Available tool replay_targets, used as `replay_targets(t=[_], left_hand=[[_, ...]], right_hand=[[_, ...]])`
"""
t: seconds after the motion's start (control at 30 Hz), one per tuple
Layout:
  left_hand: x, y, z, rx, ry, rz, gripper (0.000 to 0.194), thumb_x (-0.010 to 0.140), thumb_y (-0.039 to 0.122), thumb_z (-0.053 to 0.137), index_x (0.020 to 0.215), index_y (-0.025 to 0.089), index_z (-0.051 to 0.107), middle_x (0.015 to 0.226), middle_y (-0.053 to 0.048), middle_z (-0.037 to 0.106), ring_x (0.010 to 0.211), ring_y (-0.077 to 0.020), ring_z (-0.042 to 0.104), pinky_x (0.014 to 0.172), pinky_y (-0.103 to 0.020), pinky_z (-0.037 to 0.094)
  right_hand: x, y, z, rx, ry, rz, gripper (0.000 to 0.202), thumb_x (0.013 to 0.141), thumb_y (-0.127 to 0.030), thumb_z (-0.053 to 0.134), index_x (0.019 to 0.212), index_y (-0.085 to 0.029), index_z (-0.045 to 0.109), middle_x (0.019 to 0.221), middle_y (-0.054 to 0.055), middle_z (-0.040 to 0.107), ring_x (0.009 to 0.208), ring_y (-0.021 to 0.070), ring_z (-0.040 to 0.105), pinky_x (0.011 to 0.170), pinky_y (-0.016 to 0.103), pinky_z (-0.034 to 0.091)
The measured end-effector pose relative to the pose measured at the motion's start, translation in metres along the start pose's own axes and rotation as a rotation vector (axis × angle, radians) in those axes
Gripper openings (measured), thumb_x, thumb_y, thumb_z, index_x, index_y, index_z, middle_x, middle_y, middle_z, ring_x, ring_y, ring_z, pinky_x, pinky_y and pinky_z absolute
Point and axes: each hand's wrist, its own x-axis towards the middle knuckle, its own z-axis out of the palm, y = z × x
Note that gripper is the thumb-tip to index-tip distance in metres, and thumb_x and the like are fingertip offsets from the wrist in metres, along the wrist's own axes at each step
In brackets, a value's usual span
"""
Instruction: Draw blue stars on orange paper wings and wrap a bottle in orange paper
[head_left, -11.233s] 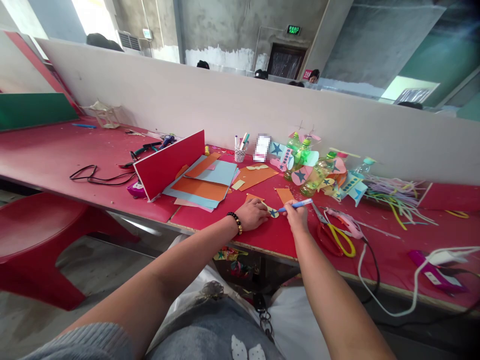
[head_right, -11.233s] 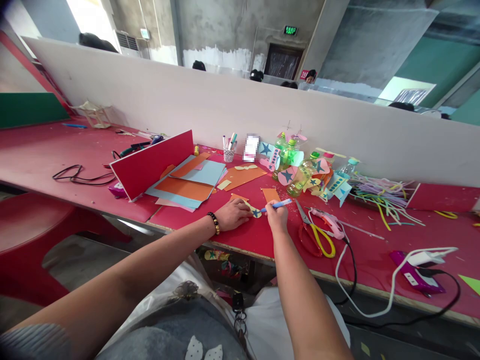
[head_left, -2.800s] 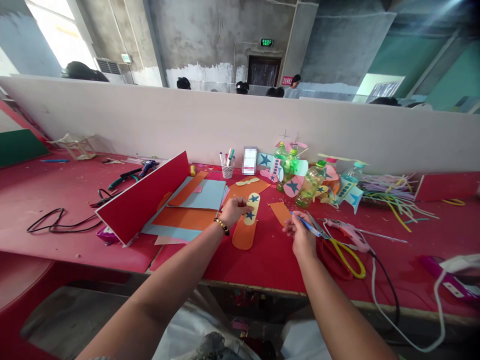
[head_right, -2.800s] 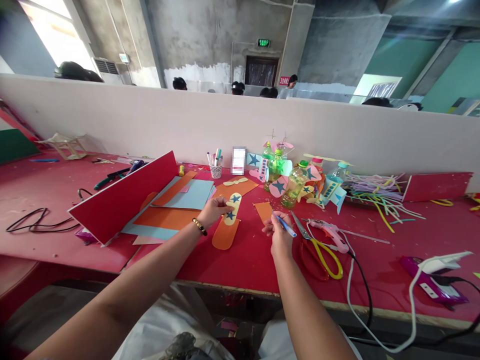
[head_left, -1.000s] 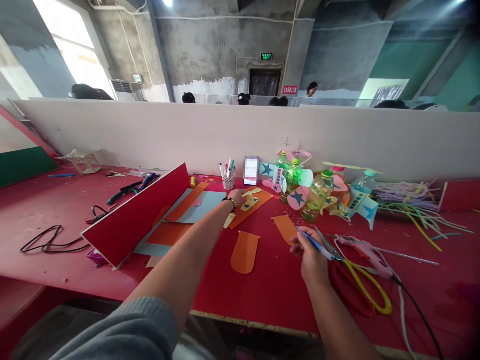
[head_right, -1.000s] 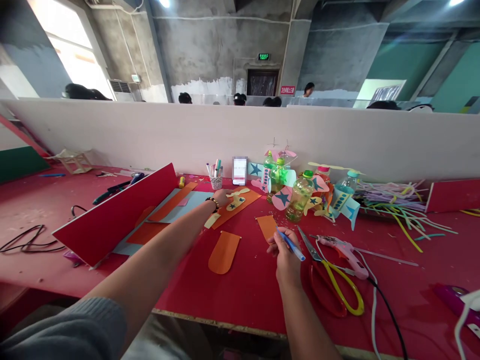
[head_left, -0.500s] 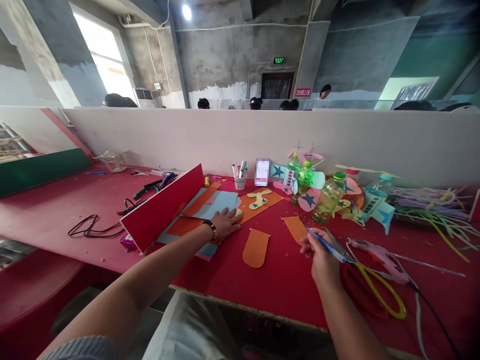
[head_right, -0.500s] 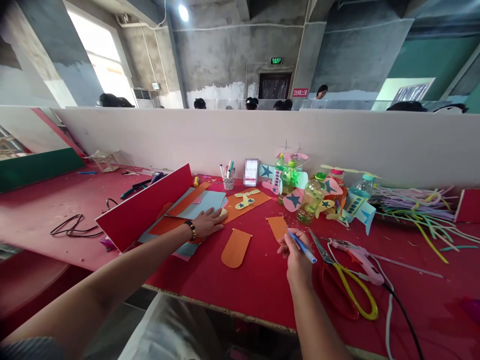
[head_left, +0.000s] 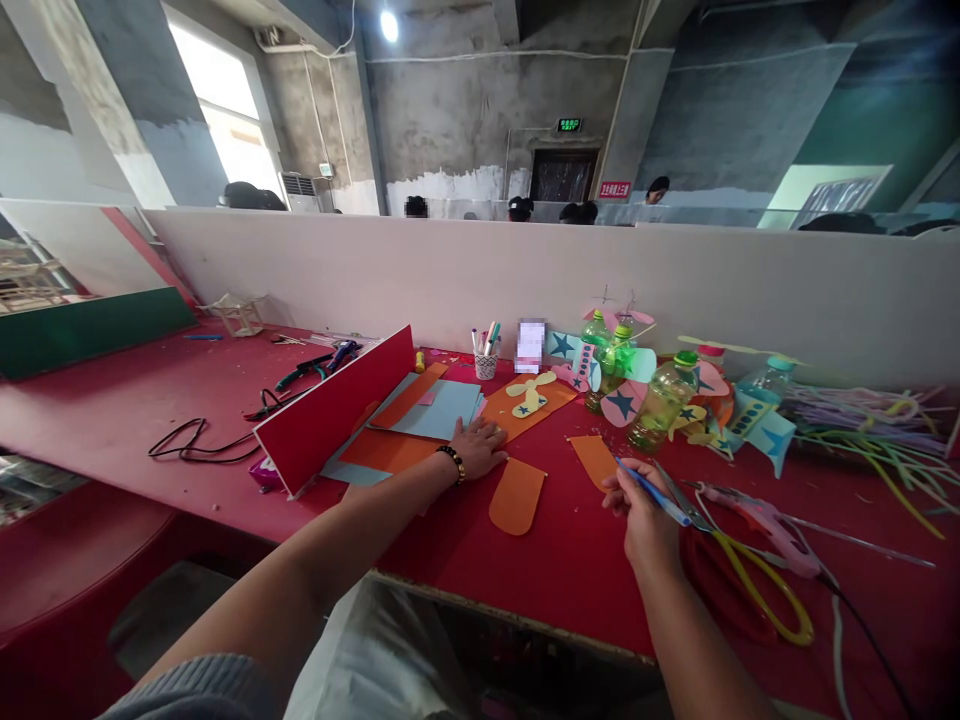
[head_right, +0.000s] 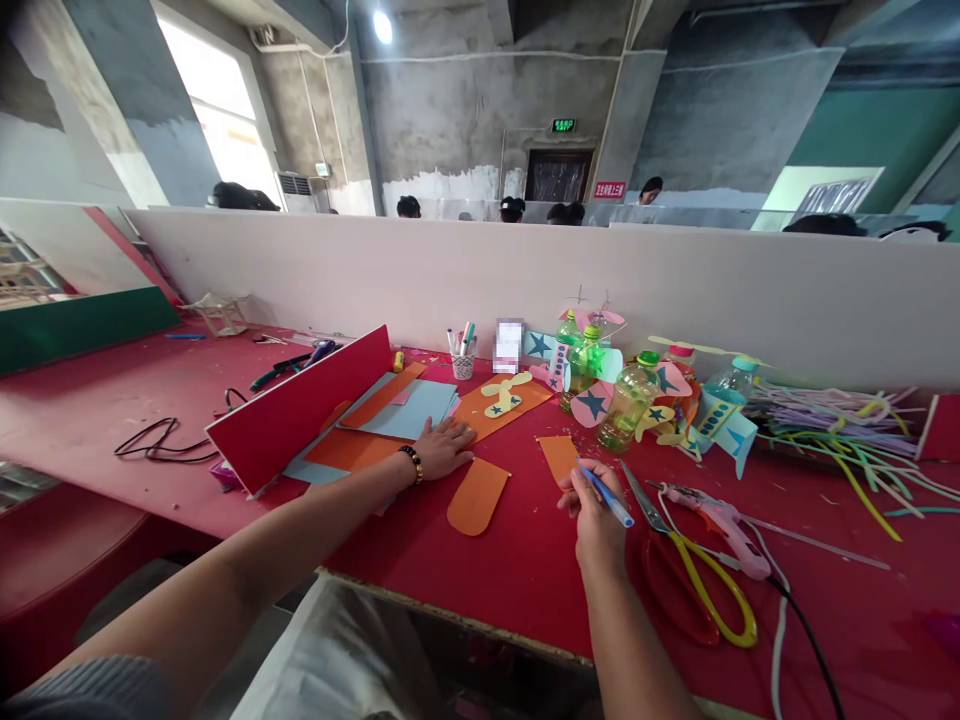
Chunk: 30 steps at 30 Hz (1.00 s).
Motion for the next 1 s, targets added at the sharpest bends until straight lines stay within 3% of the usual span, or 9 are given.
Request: replay_targets(t=[0.2,0.37,0.5,0.63,0.77,0.87,0.93,1.0], left_hand=[[0.013,0.011,-0.002,-0.008,-0.002,0.1,0.05,0.096,0.052,0.031,0.138,0.027,0.041,0.149,-0.007,0.036,0.135,-0.0274,0.031,0.111,-0.056,0.013],[-0.003,0.01,-0.008,-0.006,0.004,0.147,0.046,0.096,0.051,0.031,0.135,0.029,0.043,0.147,-0.006,0.039,0.132,-0.0274,0.035,0.109,-0.056,0.018],[-0.016,0.02,-0.006,0.0,0.035,0.159,0.043,0.097,0.049,0.033,0.134,0.03,0.044,0.145,-0.006,0.041,0.125,-0.0284,0.041,0.106,-0.056,0.022],[-0.013,0.028,-0.004,-0.012,0.065,0.183,0.043,0.097,0.048,0.034,0.133,0.029,0.047,0.142,-0.005,0.044,0.121,-0.0287,0.044,0.105,-0.055,0.025],[-0.012,0.023,-0.013,-0.047,0.108,0.19,0.041,0.097,0.044,0.036,0.131,0.028,0.05,0.145,-0.007,0.041,0.122,-0.0293,0.044,0.104,-0.054,0.028],[-0.029,0.025,-0.024,-0.079,0.17,0.201,0.041,0.098,0.041,0.036,0.131,0.024,0.051,0.145,-0.009,0.041,0.127,-0.0267,0.04,0.107,-0.045,0.029],[-0.049,0.033,-0.027,-0.1,0.178,0.236,0.043,0.097,0.042,0.039,0.133,0.023,0.05,0.138,-0.008,0.049,0.126,-0.0235,0.042,0.107,-0.039,0.031],[-0.072,0.047,-0.025,-0.115,0.156,0.291,0.048,0.095,0.048,0.042,0.136,0.024,0.047,0.14,-0.006,0.049,0.127,-0.0224,0.042,0.108,-0.036,0.031]], right_hand=[[0.0,0.0,0.0,0.006,-0.003,0.004,0.035,0.071,-0.041,0.069,0.093,-0.018,0.055,0.06,-0.003,0.062,0.04,0.0095,0.052,0.038,0.019,0.032],[0.001,0.0,0.0,0.004,-0.013,0.004,0.035,0.072,-0.042,0.069,0.093,-0.018,0.055,0.061,-0.003,0.062,0.04,0.0092,0.052,0.039,0.019,0.032],[0.001,0.003,0.001,0.004,-0.03,-0.002,0.034,0.072,-0.042,0.069,0.093,-0.018,0.056,0.062,-0.002,0.062,0.04,0.0091,0.052,0.04,0.019,0.032],[0.001,0.003,0.0,0.005,-0.022,-0.004,0.036,0.071,-0.043,0.07,0.092,-0.018,0.056,0.061,-0.002,0.062,0.04,0.0096,0.052,0.039,0.02,0.031],[0.0,0.002,-0.001,-0.002,-0.016,-0.004,0.035,0.071,-0.043,0.069,0.092,-0.018,0.055,0.061,-0.003,0.062,0.04,0.0092,0.051,0.04,0.02,0.032],[-0.001,0.001,0.001,-0.011,-0.042,0.002,0.036,0.071,-0.044,0.07,0.093,-0.019,0.055,0.061,-0.003,0.061,0.04,0.0096,0.051,0.04,0.02,0.032],[-0.001,0.002,0.002,-0.041,-0.067,-0.001,0.037,0.071,-0.045,0.071,0.094,-0.019,0.056,0.062,-0.003,0.062,0.041,0.0103,0.052,0.04,0.021,0.033],[-0.001,0.004,0.002,-0.097,-0.097,-0.022,0.039,0.072,-0.047,0.071,0.095,-0.019,0.057,0.063,-0.002,0.062,0.042,0.011,0.053,0.041,0.021,0.036]])
